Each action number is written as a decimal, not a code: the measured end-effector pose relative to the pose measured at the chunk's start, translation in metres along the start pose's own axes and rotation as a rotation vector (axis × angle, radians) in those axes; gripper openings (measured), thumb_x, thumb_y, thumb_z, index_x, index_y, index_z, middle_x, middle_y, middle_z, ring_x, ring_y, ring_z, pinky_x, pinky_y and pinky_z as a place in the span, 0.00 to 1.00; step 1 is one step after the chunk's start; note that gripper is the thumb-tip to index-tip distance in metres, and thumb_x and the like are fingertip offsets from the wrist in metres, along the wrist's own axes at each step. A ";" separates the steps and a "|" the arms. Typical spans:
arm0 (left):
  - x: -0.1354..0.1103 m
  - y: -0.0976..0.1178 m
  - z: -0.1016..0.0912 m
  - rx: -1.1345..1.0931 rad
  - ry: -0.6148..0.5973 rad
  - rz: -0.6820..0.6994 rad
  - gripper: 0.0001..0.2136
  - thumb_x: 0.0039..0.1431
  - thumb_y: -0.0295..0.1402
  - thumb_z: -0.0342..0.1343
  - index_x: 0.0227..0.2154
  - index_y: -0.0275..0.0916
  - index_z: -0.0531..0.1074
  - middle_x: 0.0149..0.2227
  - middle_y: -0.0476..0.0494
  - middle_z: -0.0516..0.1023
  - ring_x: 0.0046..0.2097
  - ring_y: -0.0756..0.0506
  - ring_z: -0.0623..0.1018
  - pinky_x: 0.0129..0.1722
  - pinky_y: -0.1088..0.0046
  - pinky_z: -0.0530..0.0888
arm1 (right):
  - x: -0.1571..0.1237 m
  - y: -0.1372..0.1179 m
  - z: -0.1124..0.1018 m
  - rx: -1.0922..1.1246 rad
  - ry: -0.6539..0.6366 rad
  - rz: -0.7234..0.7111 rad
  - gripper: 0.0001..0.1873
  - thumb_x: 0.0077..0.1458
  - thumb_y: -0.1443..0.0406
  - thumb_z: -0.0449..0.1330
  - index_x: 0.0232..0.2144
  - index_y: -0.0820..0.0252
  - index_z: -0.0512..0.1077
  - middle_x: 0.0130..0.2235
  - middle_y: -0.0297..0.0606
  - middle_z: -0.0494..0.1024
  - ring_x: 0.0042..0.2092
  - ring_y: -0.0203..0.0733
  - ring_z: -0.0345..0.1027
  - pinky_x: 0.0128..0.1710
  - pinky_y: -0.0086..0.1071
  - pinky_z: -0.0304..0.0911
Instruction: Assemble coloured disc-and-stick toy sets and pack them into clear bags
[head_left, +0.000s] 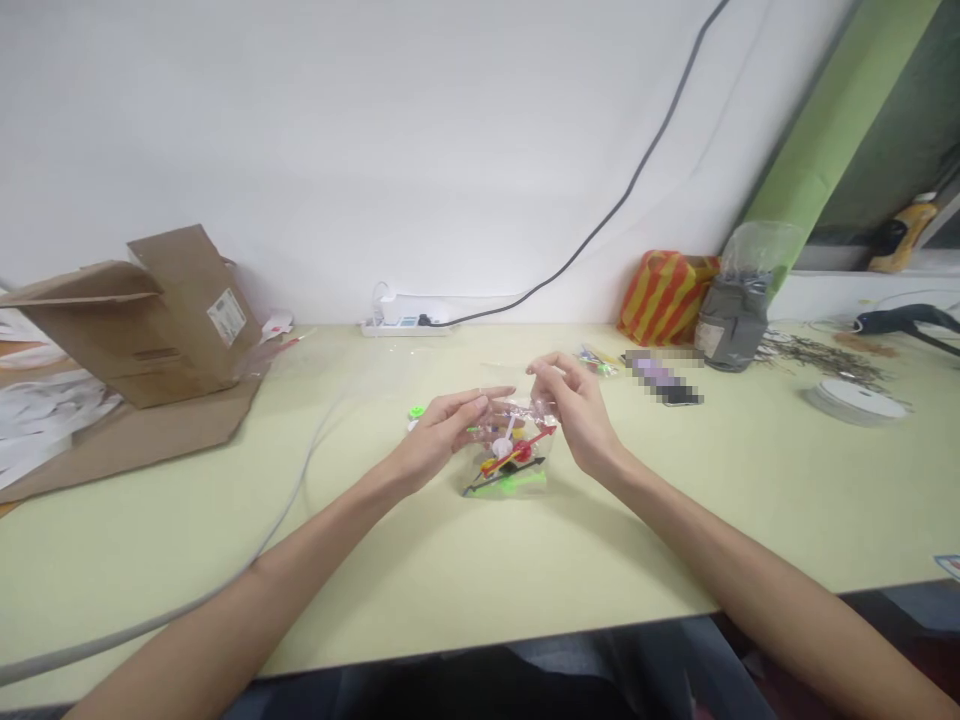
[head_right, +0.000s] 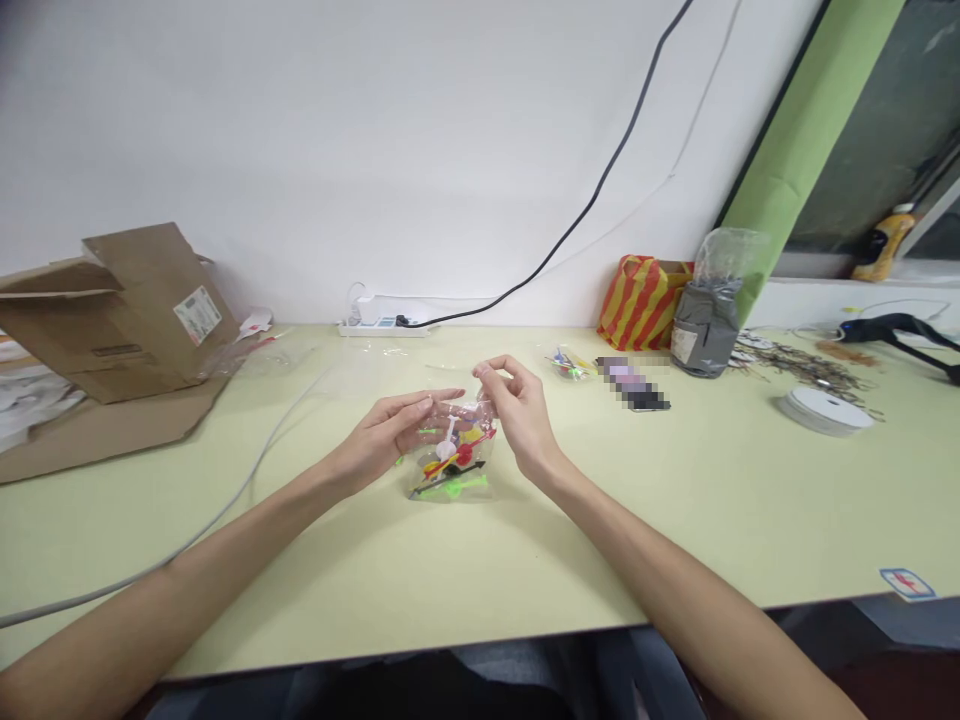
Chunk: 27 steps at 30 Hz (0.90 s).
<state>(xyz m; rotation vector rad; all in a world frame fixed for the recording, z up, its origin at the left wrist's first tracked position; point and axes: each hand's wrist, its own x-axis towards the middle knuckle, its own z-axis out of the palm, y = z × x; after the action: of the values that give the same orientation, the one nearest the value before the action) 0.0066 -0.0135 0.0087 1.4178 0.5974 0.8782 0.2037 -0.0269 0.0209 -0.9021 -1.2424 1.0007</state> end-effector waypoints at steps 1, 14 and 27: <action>0.000 -0.001 0.000 -0.040 0.006 -0.010 0.21 0.66 0.43 0.55 0.57 0.37 0.72 0.55 0.33 0.78 0.55 0.36 0.78 0.52 0.62 0.75 | 0.000 0.000 -0.001 0.014 -0.009 -0.006 0.20 0.56 0.46 0.61 0.33 0.55 0.69 0.24 0.29 0.66 0.23 0.34 0.59 0.21 0.28 0.57; 0.003 0.005 -0.002 -0.029 0.185 0.064 0.13 0.62 0.43 0.61 0.39 0.39 0.69 0.45 0.38 0.83 0.47 0.39 0.83 0.46 0.63 0.78 | 0.008 0.013 -0.007 -0.088 -0.146 -0.084 0.25 0.55 0.46 0.63 0.21 0.58 0.65 0.22 0.31 0.66 0.24 0.33 0.57 0.25 0.29 0.57; 0.001 0.006 -0.004 0.129 0.292 0.117 0.16 0.58 0.45 0.63 0.38 0.39 0.68 0.36 0.39 0.84 0.34 0.40 0.84 0.27 0.68 0.79 | 0.004 0.015 -0.004 -0.027 -0.159 -0.108 0.18 0.58 0.50 0.62 0.29 0.58 0.70 0.26 0.31 0.68 0.25 0.34 0.62 0.24 0.28 0.61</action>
<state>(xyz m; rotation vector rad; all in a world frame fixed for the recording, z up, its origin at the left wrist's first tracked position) 0.0031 -0.0111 0.0142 1.4629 0.8089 1.1699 0.2066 -0.0181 0.0076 -0.7792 -1.4261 0.9855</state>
